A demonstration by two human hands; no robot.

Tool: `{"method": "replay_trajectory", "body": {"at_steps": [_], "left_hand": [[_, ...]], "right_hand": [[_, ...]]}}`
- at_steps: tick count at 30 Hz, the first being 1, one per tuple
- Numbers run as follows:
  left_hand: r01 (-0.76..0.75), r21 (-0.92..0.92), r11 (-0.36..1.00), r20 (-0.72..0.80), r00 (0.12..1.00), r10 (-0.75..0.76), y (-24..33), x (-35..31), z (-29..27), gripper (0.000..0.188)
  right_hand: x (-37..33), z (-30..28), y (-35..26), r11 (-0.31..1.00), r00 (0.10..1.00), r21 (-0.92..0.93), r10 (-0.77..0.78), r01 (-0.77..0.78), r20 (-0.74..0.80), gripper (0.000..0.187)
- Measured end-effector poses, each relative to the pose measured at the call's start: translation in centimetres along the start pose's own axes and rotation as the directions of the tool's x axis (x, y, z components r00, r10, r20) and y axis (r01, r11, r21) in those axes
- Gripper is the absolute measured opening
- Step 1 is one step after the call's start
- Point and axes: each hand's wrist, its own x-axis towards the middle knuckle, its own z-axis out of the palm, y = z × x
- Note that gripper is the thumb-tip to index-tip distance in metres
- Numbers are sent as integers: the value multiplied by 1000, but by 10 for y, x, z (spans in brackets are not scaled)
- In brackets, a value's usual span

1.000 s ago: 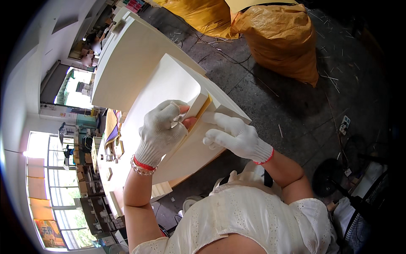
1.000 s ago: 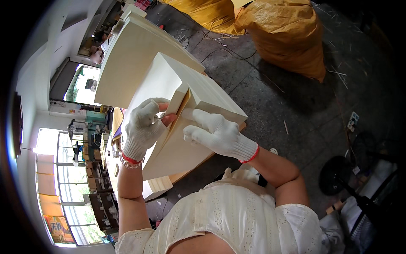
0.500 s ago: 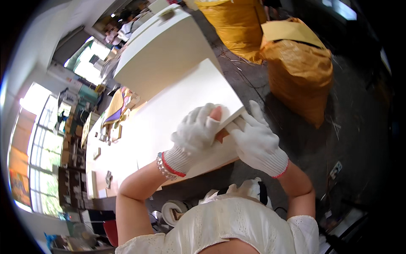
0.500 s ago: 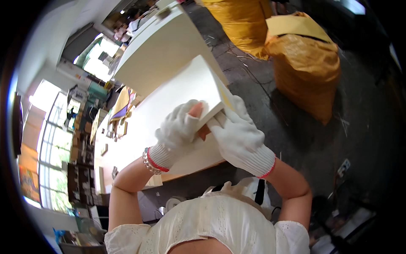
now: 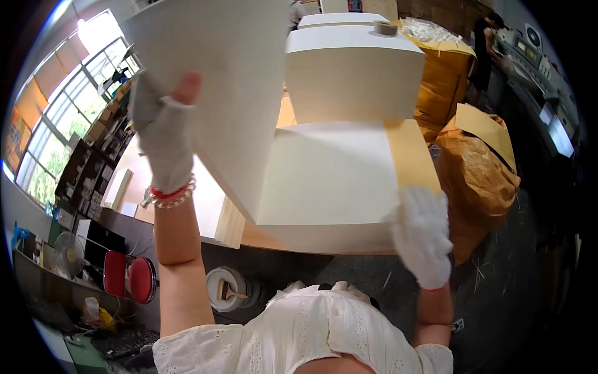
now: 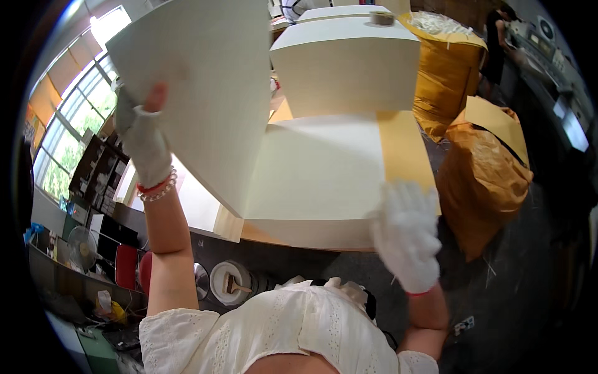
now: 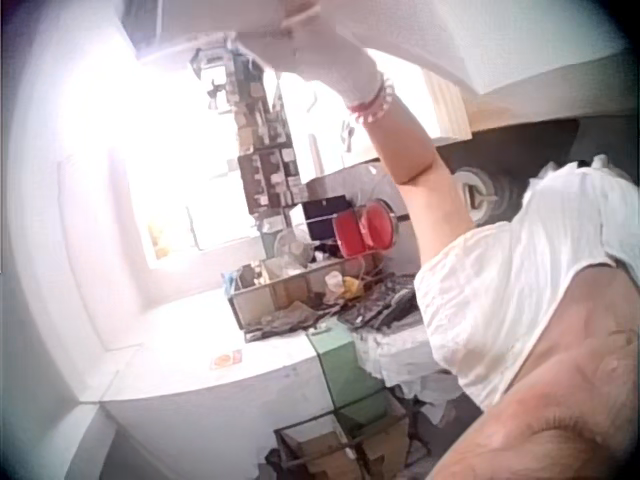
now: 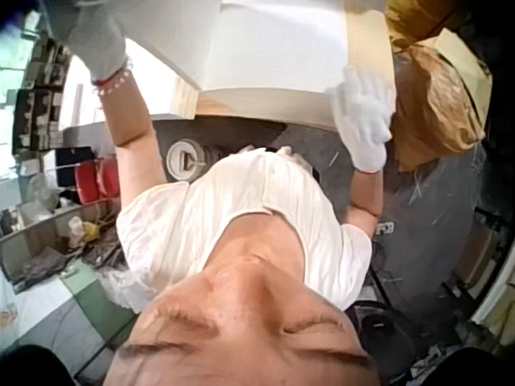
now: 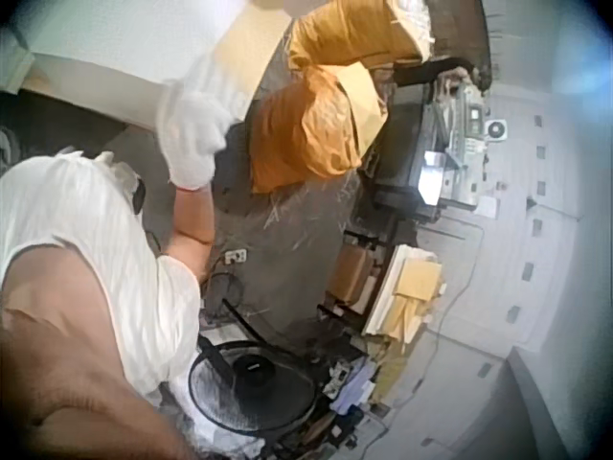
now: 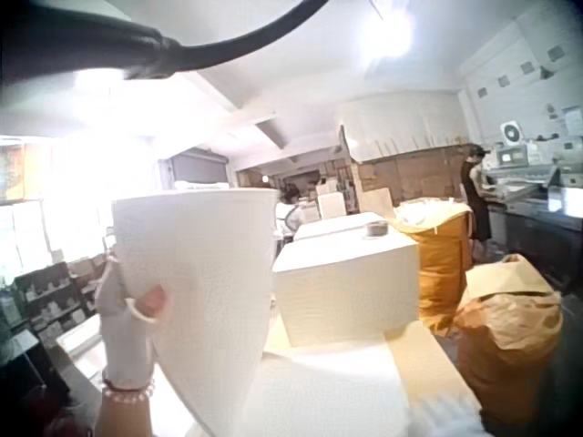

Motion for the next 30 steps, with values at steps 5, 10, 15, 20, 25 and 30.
{"method": "replay_trajectory", "body": {"at_steps": [5,10,15,20,25,30], "left_hand": [[-13,-298,954,-283,956,-76,-41,-6,-98,24],[-3,-497,868,-374,903,-211,-90,-8,-144,29],[70,-565,822,-359,876,-321,-137,14,-192,35],[-41,-530,847,-429,874,-226,-107,25,-213,19],[-48,-37,998,-606,795,16,-77,10,-211,23],[-64,375,925,-489,834,256,-55,-45,-168,39]], "right_hand": [[52,78,-126,861,878,239,-474,449,60,50],[63,89,-167,844,871,342,-476,414,120,48],[69,87,-179,849,884,346,-456,399,99,48],[73,91,-190,875,875,299,-445,380,190,49],[94,92,-250,870,943,489,-207,55,262,84],[118,199,-327,556,988,826,-152,92,-8,93]]}}
